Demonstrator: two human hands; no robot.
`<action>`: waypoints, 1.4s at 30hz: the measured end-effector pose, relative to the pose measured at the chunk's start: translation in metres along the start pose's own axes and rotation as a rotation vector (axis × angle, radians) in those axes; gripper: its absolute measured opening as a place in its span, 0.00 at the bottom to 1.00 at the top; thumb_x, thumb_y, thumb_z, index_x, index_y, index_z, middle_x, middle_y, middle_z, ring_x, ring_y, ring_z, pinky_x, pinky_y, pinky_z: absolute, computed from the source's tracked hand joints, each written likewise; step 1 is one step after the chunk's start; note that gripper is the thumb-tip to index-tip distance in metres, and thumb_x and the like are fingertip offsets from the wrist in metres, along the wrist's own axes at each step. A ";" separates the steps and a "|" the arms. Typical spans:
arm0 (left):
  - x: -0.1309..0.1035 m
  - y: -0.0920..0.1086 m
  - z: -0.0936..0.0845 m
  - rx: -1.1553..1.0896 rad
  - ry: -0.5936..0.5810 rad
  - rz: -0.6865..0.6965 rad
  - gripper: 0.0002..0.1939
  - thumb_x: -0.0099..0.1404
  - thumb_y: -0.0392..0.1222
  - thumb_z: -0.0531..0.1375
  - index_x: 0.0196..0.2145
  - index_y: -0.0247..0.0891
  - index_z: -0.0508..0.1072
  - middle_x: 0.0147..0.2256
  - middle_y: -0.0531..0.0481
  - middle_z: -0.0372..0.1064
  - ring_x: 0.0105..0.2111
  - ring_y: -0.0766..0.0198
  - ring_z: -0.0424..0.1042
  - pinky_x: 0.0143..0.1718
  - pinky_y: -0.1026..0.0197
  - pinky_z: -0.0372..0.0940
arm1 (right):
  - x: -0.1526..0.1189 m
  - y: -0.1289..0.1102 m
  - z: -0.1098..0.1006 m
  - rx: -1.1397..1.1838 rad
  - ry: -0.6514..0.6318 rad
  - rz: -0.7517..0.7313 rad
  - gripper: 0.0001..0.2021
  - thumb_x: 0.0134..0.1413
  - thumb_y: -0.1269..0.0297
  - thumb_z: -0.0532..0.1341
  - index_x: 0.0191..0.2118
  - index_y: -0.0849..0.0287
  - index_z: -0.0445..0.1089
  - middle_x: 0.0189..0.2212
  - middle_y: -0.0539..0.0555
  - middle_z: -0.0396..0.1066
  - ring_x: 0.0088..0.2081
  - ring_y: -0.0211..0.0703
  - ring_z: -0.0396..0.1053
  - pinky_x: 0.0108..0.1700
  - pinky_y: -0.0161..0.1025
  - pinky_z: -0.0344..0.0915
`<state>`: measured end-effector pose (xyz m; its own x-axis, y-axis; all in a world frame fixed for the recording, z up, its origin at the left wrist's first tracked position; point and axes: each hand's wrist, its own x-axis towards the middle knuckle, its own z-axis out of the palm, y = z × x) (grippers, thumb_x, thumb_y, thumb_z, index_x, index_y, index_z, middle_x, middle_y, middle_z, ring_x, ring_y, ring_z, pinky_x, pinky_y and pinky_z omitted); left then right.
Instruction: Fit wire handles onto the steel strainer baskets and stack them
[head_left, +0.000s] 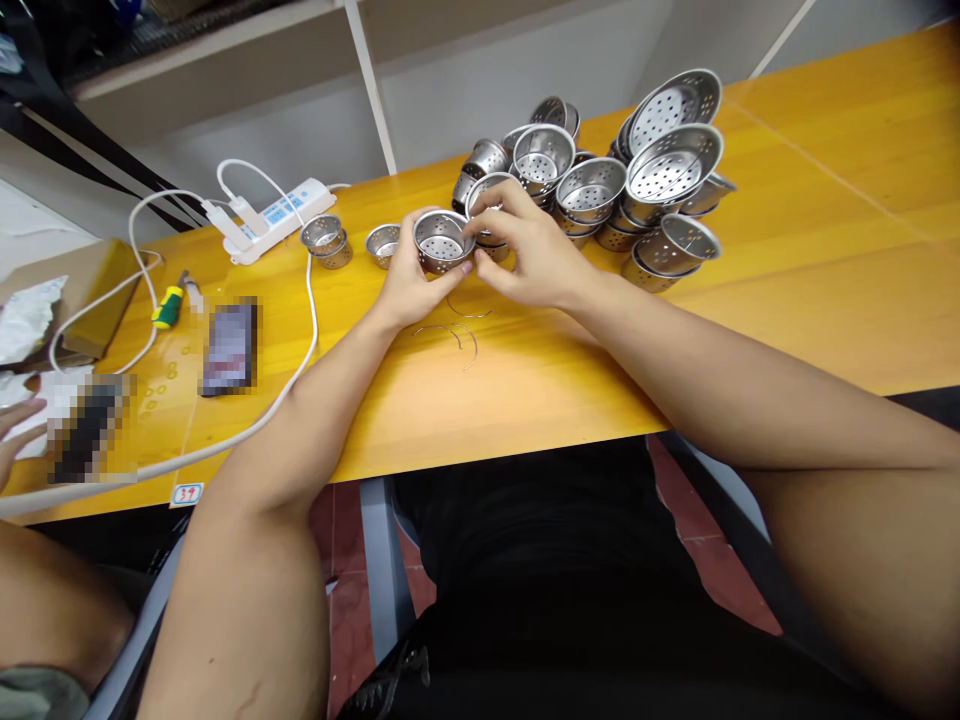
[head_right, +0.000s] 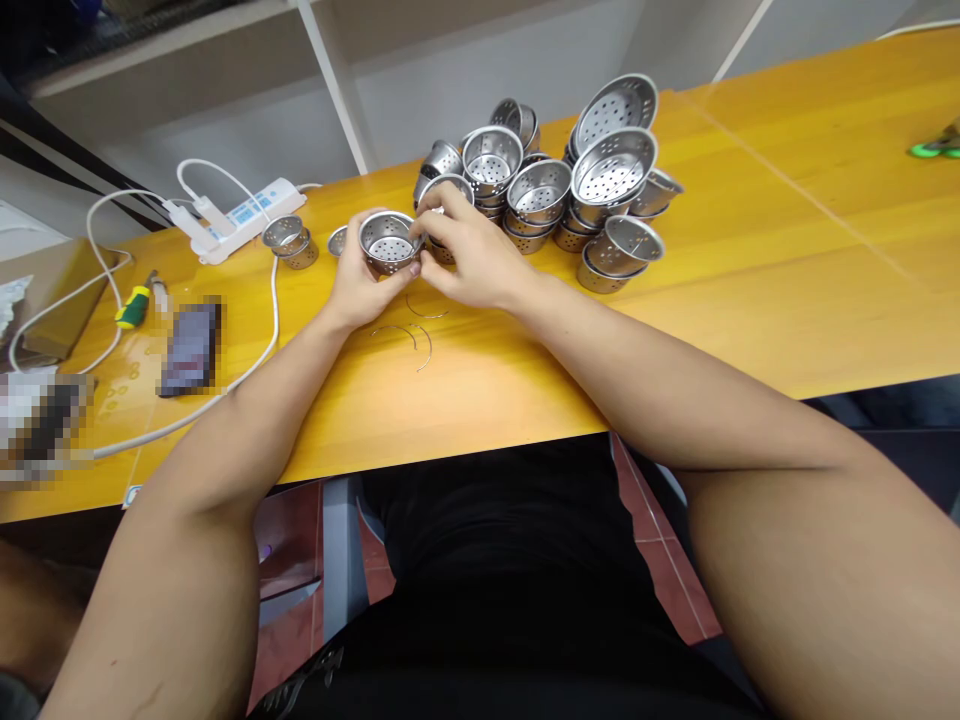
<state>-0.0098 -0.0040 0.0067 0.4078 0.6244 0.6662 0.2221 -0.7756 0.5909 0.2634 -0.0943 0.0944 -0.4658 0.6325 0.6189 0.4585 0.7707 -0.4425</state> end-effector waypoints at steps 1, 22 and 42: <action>0.000 0.000 0.000 -0.001 -0.004 0.008 0.59 0.73 0.91 0.72 0.81 0.54 0.59 0.74 0.35 0.74 0.75 0.39 0.83 0.81 0.32 0.80 | 0.000 -0.001 0.000 -0.006 -0.007 0.004 0.18 0.80 0.52 0.71 0.67 0.46 0.86 0.73 0.68 0.78 0.74 0.78 0.77 0.78 0.73 0.78; -0.001 0.016 0.003 0.011 -0.082 0.037 0.57 0.80 0.84 0.72 0.88 0.57 0.53 0.74 0.37 0.72 0.76 0.39 0.81 0.83 0.32 0.78 | -0.003 0.008 0.008 0.054 -0.064 0.043 0.19 0.78 0.52 0.73 0.66 0.51 0.90 0.70 0.68 0.81 0.72 0.76 0.79 0.79 0.74 0.76; 0.002 0.061 -0.018 0.137 -0.281 -0.062 0.58 0.64 0.83 0.84 0.77 0.47 0.75 0.74 0.34 0.80 0.75 0.33 0.82 0.81 0.33 0.77 | 0.005 -0.037 -0.031 -0.382 -0.486 0.023 0.07 0.77 0.63 0.68 0.48 0.56 0.86 0.48 0.60 0.89 0.45 0.56 0.81 0.43 0.46 0.56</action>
<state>-0.0118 -0.0481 0.0521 0.6141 0.6353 0.4682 0.3633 -0.7542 0.5469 0.2673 -0.1222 0.1341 -0.7029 0.6810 0.2055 0.6692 0.7310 -0.1334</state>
